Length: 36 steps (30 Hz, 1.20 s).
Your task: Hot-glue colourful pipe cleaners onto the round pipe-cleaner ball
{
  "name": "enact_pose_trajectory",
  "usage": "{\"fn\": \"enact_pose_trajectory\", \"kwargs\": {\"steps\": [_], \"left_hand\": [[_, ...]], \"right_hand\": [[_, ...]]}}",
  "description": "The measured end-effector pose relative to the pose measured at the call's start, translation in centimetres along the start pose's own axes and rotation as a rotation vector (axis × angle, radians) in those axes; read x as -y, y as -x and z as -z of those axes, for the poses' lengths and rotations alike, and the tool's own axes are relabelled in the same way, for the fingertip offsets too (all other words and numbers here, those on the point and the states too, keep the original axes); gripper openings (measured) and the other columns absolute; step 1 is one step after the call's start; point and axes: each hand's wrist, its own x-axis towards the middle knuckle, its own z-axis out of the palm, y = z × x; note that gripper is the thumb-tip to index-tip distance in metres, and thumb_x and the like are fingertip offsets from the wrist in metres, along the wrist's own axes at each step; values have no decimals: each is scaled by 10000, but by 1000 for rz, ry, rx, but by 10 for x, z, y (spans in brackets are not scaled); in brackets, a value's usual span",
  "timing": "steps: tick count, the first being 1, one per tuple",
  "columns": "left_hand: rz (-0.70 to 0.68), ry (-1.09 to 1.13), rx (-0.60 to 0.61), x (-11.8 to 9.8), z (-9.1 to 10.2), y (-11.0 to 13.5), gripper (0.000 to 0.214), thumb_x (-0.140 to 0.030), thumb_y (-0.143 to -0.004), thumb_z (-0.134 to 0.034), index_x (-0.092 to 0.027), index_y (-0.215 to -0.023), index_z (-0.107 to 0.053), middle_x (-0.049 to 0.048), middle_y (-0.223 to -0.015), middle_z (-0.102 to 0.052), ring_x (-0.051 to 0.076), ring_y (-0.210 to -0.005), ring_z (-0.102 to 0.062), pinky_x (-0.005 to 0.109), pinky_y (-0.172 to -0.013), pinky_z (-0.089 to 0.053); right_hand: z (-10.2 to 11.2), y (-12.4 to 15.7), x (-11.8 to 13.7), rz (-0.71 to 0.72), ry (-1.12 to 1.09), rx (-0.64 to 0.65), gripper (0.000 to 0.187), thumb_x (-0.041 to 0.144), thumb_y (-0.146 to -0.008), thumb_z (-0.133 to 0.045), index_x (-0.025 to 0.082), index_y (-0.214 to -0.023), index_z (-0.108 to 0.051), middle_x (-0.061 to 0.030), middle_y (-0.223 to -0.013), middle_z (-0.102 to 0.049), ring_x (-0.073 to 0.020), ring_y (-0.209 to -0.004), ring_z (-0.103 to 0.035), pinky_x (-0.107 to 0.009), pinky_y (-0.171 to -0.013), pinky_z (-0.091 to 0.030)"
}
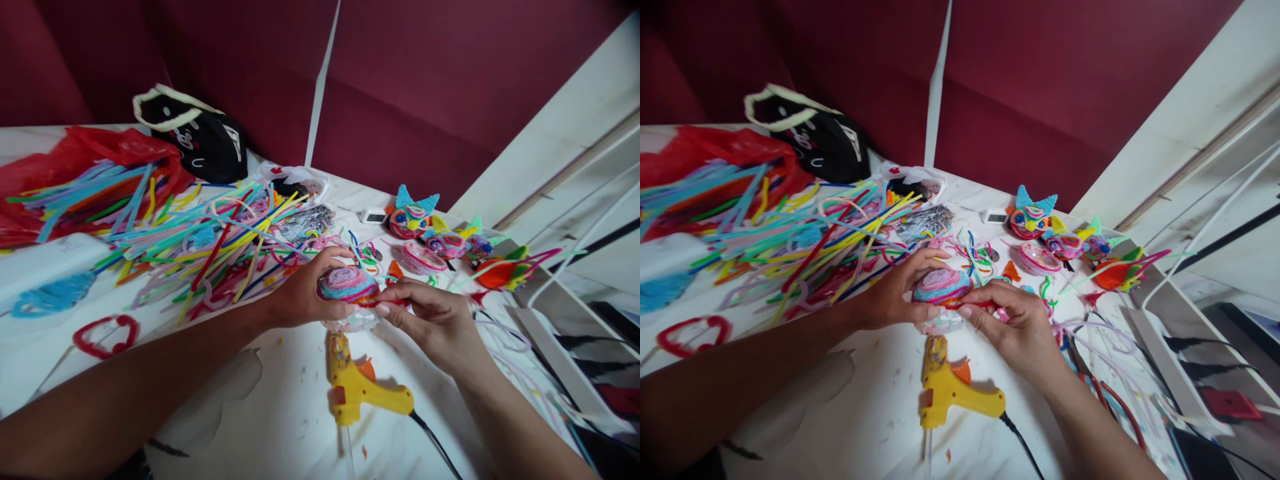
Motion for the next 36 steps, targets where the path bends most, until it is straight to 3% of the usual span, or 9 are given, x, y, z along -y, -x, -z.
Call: {"fn": "enact_pose_trajectory", "kwargs": {"steps": [4, 11, 22, 36], "left_hand": [[6, -11, 9, 1, -1, 1, 717, -295, -634, -762, -236, -1260, -416, 105, -1228, -560, 298, -1212, -538, 413, -962, -464], [-6, -21, 15, 1, -1, 1, 726, -296, -641, -764, -227, -1270, -409, 115, -1255, -548, 293, -1208, -545, 411, -966, -466], [-51, -67, -9, -2, -3, 2, 715, -237, -611, -758, -226, -1252, -443, 104, -1281, -545, 285, -1205, -543, 399, -978, -470], [-80, -243, -25, -3, -7, 4, 780, -220, -571, -762, -216, -1280, -438, 95, -1309, -550, 285, -1181, -568, 388, -1005, -456]], "right_hand": [[0, -1, 1, 48, -6, 62, 47, 221, -837, -708, 231, -875, -734, 3, -776, -642, -102, -730, -575, -225, -661, -437], [3, 1, 2, 6, 7, 111, 57, 253, -873, -670, 225, -877, -720, -8, -797, -616, -119, -747, -555, -262, -666, -408], [-2, 3, 5, 61, 130, 45, 27, 215, -822, -713, 205, -797, -710, -6, -732, -632, -118, -689, -560, -265, -632, -418], [-5, 0, 10, -85, 187, 26, 82, 183, -729, -677, 175, -653, -705, 1, -603, -610, -104, -553, -492, -244, -504, -345]]}}
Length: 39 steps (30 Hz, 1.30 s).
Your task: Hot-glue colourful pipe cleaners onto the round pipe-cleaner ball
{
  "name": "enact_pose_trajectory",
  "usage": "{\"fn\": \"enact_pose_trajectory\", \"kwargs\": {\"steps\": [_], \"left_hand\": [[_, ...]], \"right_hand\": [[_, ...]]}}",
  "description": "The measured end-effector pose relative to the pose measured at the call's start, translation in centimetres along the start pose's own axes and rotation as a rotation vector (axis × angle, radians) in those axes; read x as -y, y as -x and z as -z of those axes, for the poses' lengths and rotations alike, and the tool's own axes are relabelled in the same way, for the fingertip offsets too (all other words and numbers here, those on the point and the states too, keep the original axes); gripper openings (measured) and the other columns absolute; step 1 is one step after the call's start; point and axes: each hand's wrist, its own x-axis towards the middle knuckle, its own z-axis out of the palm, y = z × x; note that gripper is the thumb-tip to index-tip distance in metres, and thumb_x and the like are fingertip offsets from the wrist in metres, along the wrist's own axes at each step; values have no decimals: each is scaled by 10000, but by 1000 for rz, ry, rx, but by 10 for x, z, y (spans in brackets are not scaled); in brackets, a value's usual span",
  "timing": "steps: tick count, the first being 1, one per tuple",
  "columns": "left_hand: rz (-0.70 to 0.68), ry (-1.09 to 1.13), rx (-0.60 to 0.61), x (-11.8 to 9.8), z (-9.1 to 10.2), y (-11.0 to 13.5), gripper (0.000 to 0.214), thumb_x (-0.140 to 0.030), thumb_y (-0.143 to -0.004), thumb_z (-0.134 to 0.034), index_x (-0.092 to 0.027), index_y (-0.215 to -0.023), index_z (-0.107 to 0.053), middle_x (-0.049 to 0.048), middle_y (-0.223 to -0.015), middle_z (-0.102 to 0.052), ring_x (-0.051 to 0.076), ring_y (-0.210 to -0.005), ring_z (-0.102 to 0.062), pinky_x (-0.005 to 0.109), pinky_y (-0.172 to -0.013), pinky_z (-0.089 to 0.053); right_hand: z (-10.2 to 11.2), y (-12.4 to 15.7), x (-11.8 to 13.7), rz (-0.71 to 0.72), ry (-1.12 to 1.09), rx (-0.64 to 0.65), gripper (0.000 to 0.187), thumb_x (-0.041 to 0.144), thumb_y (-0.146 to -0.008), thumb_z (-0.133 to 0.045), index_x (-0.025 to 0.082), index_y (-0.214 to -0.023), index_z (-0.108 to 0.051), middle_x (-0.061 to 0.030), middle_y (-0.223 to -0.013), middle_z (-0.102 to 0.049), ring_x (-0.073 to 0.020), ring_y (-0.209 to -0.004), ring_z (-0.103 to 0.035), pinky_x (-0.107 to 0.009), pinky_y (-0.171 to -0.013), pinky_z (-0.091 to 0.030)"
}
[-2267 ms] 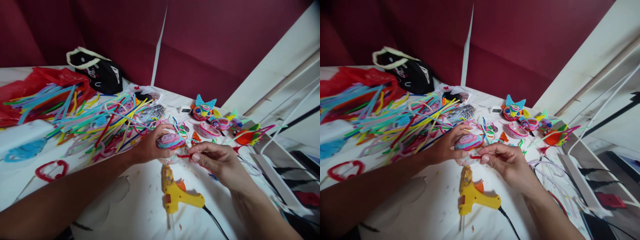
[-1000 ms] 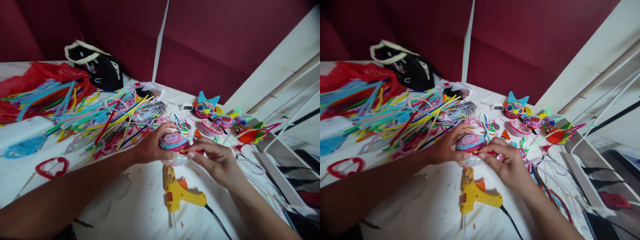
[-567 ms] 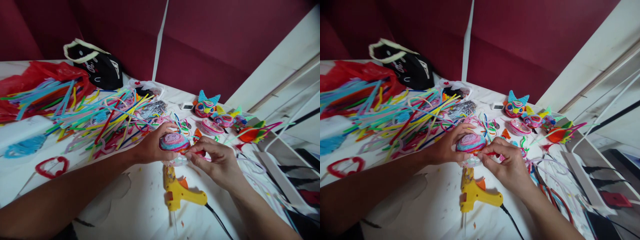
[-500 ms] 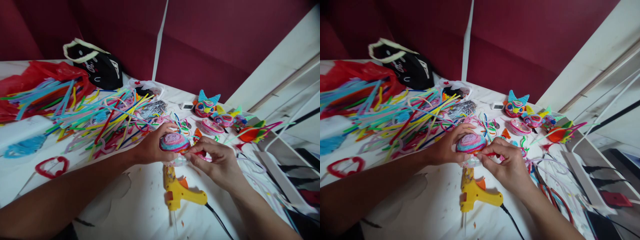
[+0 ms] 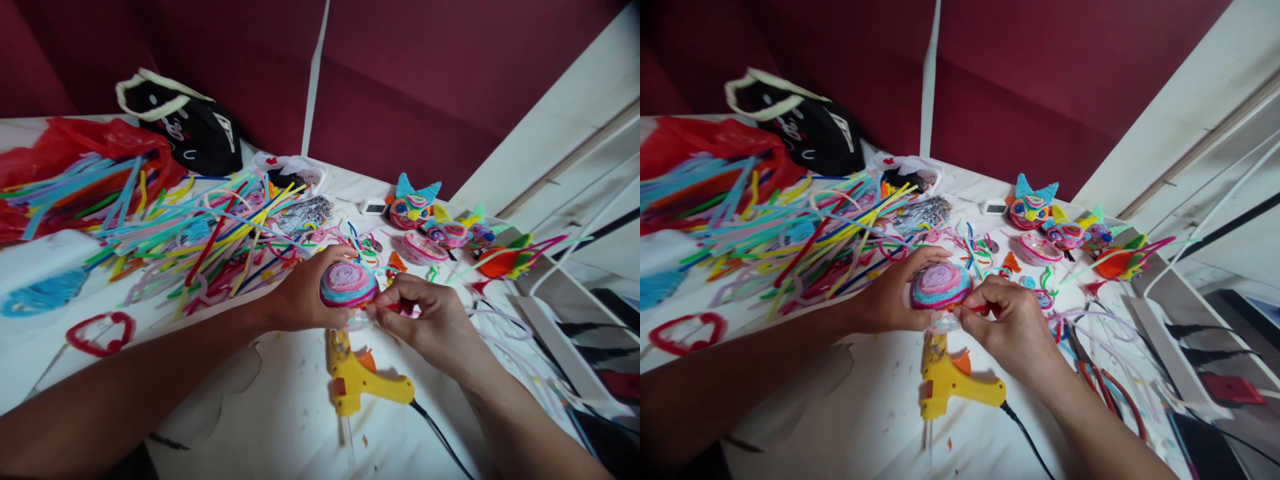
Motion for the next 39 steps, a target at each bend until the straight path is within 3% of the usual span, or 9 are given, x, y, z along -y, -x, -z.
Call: {"fn": "enact_pose_trajectory", "kwargs": {"steps": [12, 24, 30, 39], "left_hand": [[-36, -106, -3, -2, -1, 1, 756, -238, -588, -748, -228, -1276, -436, 79, -1294, -559, 280, -1140, -585, 389, -990, -473], [-37, -72, -4, -1, 0, -1, 786, -345, -590, -814, -225, -1271, -440, 99, -1297, -566, 297, -1213, -557, 415, -1045, -440], [-55, -96, -12, 2, -1, -1, 812, -222, -560, -780, -236, -1288, -422, 84, -1288, -571, 289, -1212, -560, 400, -1028, -457], [-22, -39, -50, 0, 4, -3, 772, -201, -575, -738, -221, -1277, -416, 99, -1275, -569, 290, -1205, -565, 391, -1008, -464]], "right_hand": [[-6, 2, -2, -104, 43, 30, 102, 240, -719, -645, 176, -654, -690, -1, -635, -626, -104, -561, -487, -245, -517, -354], [-13, 5, 1, -47, 70, 40, 105, 206, -729, -612, 170, -642, -659, -11, -631, -613, -117, -583, -512, -245, -531, -368], [-15, 6, -1, -50, 88, 17, 117, 248, -757, -657, 167, -673, -658, -8, -646, -614, -107, -570, -493, -247, -525, -354], [-1, 3, -3, -81, -19, 54, 117, 272, -816, -656, 175, -754, -674, -6, -725, -657, -119, -664, -561, -252, -619, -414]]}}
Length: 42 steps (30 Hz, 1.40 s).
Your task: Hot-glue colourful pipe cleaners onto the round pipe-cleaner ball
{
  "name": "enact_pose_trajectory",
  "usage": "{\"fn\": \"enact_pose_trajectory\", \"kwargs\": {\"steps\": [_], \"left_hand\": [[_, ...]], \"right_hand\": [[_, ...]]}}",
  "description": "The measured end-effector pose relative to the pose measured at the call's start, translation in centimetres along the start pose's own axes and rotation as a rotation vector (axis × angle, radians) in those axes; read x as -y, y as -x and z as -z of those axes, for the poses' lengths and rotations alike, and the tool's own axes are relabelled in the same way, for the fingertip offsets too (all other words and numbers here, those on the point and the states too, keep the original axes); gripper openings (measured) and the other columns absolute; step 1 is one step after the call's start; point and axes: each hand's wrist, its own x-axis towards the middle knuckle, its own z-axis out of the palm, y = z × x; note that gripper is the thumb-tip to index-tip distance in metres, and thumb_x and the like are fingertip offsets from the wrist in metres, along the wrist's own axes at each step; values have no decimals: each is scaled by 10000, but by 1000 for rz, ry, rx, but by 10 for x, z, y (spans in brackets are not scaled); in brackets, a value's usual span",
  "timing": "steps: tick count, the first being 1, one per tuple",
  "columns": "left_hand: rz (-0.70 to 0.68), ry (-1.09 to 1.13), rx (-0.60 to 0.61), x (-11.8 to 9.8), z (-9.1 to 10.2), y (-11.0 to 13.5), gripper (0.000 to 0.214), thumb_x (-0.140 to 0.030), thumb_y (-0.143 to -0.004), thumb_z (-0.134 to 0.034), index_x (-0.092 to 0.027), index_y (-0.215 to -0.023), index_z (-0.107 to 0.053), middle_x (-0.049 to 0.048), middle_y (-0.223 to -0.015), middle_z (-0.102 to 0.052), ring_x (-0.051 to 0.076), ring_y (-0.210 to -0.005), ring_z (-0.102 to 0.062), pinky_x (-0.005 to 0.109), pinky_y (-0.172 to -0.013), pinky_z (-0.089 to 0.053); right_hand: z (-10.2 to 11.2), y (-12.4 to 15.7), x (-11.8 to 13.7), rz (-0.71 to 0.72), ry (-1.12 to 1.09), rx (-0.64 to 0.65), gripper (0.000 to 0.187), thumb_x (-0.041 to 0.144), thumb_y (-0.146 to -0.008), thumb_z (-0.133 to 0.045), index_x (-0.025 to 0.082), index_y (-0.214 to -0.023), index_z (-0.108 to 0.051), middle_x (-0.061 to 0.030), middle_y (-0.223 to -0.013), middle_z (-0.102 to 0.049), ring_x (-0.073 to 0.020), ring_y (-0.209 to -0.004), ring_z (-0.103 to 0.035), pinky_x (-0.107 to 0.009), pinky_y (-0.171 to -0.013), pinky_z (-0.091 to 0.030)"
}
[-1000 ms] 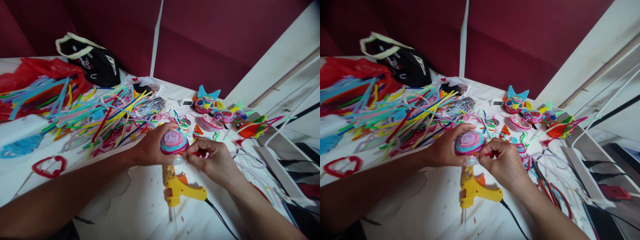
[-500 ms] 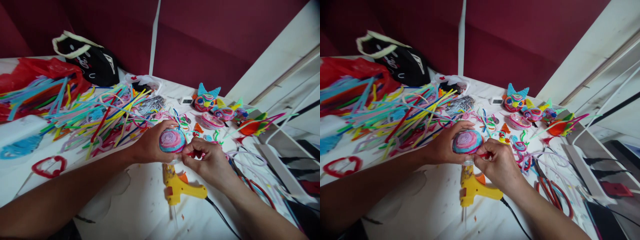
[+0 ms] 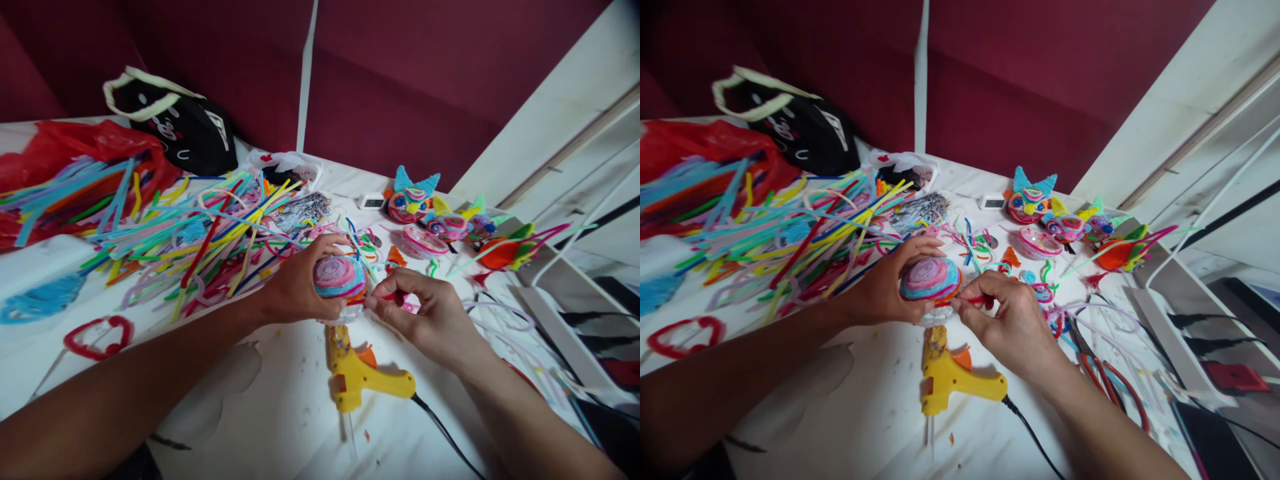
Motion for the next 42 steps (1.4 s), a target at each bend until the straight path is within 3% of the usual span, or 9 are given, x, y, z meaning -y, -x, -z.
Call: {"fn": "enact_pose_trajectory", "kwargs": {"steps": [5, 16, 23, 38, 42], "left_hand": [[1, 21, 9, 0, 2, 0, 777, -205, -569, -740, -209, -1276, -417, 116, -1296, -561, 299, -1200, -568, 393, -1015, -459], [-46, 50, 63, 4, 2, 1, 810, -191, -570, -737, -230, -1306, -400, 101, -1284, -551, 284, -1175, -576, 380, -982, -476], [-36, 69, 88, 1, 3, 2, 822, -200, -568, -739, -230, -1313, -393, 104, -1262, -562, 293, -1188, -565, 397, -989, -473], [-49, 90, 150, 1, 6, 3, 848, -168, -588, -738, -251, -1344, -364, 84, -1257, -557, 275, -1201, -558, 385, -976, -497], [-65, 117, 173, 4, 7, 3, 865, -147, -595, -733, -273, -1358, -345, 83, -1294, -530, 271, -1216, -546, 373, -969, -505]], "right_hand": [[3, -1, -1, 42, 17, -16, 41, 184, -780, -654, 173, -748, -678, -5, -728, -658, -116, -664, -563, -250, -623, -410], [2, -1, -3, 8, 46, -8, 52, 216, -787, -652, 188, -760, -685, 6, -726, -656, -116, -671, -565, -243, -626, -411], [4, -3, -9, -107, -85, 93, 81, 267, -793, -650, 191, -785, -676, 19, -693, -632, -108, -629, -536, -224, -561, -387], [8, -3, -13, -75, -105, 130, 152, 323, -823, -650, 173, -819, -673, 2, -725, -646, -113, -655, -548, -235, -589, -401], [7, -5, -12, -97, -196, 119, 150, 317, -782, -718, 176, -799, -670, 12, -730, -646, -106, -671, -546, -226, -602, -406]]}}
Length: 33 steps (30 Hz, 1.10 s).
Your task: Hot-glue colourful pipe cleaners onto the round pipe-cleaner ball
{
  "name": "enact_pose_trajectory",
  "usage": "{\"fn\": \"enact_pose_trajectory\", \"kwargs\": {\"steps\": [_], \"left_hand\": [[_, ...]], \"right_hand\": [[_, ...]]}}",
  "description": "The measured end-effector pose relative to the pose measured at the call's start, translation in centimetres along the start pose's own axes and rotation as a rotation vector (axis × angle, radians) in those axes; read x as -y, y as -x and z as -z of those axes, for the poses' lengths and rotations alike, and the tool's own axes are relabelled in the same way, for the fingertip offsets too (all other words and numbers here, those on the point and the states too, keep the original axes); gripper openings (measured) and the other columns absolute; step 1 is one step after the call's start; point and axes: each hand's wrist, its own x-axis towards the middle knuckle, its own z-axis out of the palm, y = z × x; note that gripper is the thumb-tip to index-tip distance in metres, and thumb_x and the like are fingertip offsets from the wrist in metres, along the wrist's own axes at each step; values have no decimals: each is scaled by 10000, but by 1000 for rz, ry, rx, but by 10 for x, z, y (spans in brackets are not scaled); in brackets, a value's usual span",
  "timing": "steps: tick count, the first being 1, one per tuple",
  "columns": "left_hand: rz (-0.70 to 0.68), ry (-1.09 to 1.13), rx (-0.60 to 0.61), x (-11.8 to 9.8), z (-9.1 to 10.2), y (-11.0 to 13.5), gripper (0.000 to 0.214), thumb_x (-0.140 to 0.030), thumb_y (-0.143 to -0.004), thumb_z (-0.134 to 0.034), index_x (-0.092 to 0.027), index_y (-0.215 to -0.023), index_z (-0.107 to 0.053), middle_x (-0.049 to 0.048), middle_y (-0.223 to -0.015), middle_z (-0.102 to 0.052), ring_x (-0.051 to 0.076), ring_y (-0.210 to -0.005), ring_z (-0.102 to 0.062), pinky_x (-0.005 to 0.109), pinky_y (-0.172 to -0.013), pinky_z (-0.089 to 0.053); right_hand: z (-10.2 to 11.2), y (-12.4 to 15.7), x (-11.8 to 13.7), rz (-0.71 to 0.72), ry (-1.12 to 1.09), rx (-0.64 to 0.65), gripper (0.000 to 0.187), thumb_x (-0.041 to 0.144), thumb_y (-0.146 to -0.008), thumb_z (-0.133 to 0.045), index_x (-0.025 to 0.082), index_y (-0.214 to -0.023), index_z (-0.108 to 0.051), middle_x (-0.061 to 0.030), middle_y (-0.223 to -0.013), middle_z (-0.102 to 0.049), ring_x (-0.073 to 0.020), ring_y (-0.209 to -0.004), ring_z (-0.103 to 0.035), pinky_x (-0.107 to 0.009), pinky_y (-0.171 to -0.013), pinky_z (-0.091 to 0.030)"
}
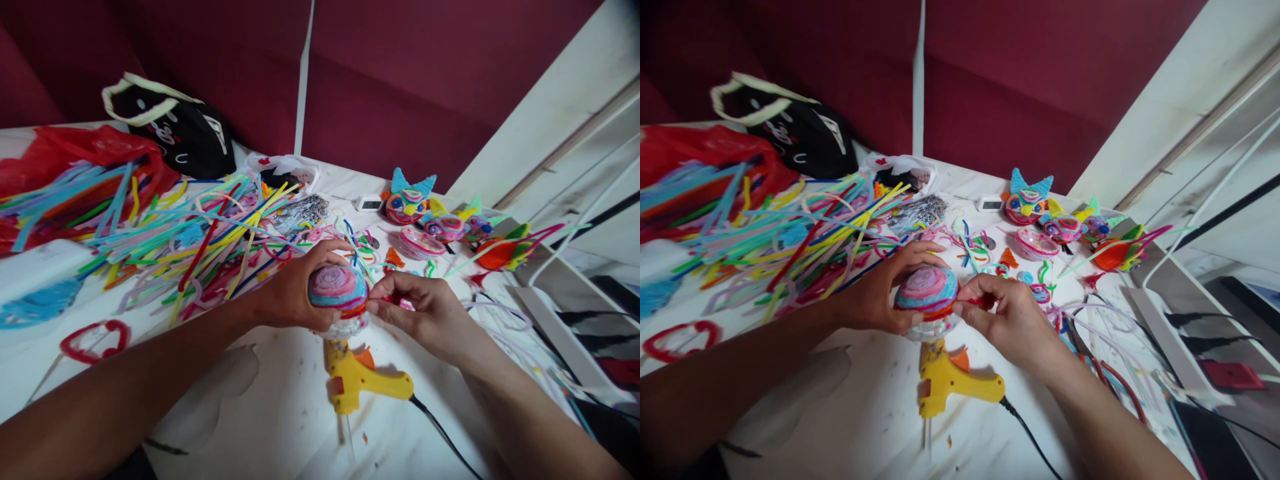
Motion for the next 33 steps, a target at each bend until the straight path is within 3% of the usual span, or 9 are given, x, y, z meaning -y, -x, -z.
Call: {"fn": "enact_pose_trajectory", "kwargs": {"steps": [7, 13, 16, 19, 23, 28, 33], "left_hand": [[-2, 94, 42, -2, 2, 1, 863, -210, -598, -754, -253, -1357, -345, 92, -1224, -568, 275, -1163, -580, 373, -945, -498], [13, 123, 42, -2, 2, -1, 818, -212, -579, -755, -234, -1317, -402, 90, -1204, -589, 260, -1099, -608, 360, -917, -499], [20, 124, 23, -1, 4, -3, 732, -212, -589, -746, -225, -1259, -453, 98, -1231, -582, 261, -1120, -600, 364, -933, -491], [20, 137, 0, 0, 6, -4, 779, -228, -591, -767, -235, -1287, -419, 102, -1248, -578, 263, -1116, -603, 383, -945, -490], [-2, 148, -29, 1, 6, -2, 836, -252, -603, -781, -262, -1333, -374, 91, -1228, -586, 267, -1109, -612, 399, -950, -498], [-40, 117, -34, 3, 4, -2, 829, -255, -617, -780, -261, -1338, -371, 102, -1274, -547, 280, -1174, -577, 408, -978, -494], [-107, 156, -23, 9, 4, -4, 790, -288, -635, -776, -263, -1330, -402, 117, -1402, -435, 305, -1297, -484, 440, -1065, -438]], "right_hand": [[-2, -4, 0, -97, -295, 29, 260, 266, -608, -866, 148, -716, -662, 27, -667, -629, -78, -613, -539, -195, -560, -410], [-3, -7, 0, -233, -379, -8, 414, 249, -459, -925, 147, -716, -617, 30, -676, -612, -94, -607, -543, -220, -564, -441], [-3, -9, -2, -219, -337, -58, 454, 246, -480, -915, 165, -777, -581, 29, -770, -608, -97, -673, -555, -217, -595, -454], [-4, -10, -4, -291, -398, -49, 572, 247, -520, -897, 201, -962, -536, 17, -866, -640, -111, -688, -597, -230, -589, -500], [-9, -11, -1, -393, -610, -17, 767, 192, -539, -881, 216, -1167, -441, 27, -748, -683, -131, -655, -660, -261, -618, -584], [-20, -9, 2, -383, -871, -76, 787, 137, -583, -854, 196, -1230, -412, -6, -707, -712, -138, -560, -678, -255, -545, -607], [-24, -6, 4, -382, -963, -133, 763, 67, -593, -833, 180, -1232, -431, -1, -657, -704, -118, -508, -649, -226, -502, -598]]}}
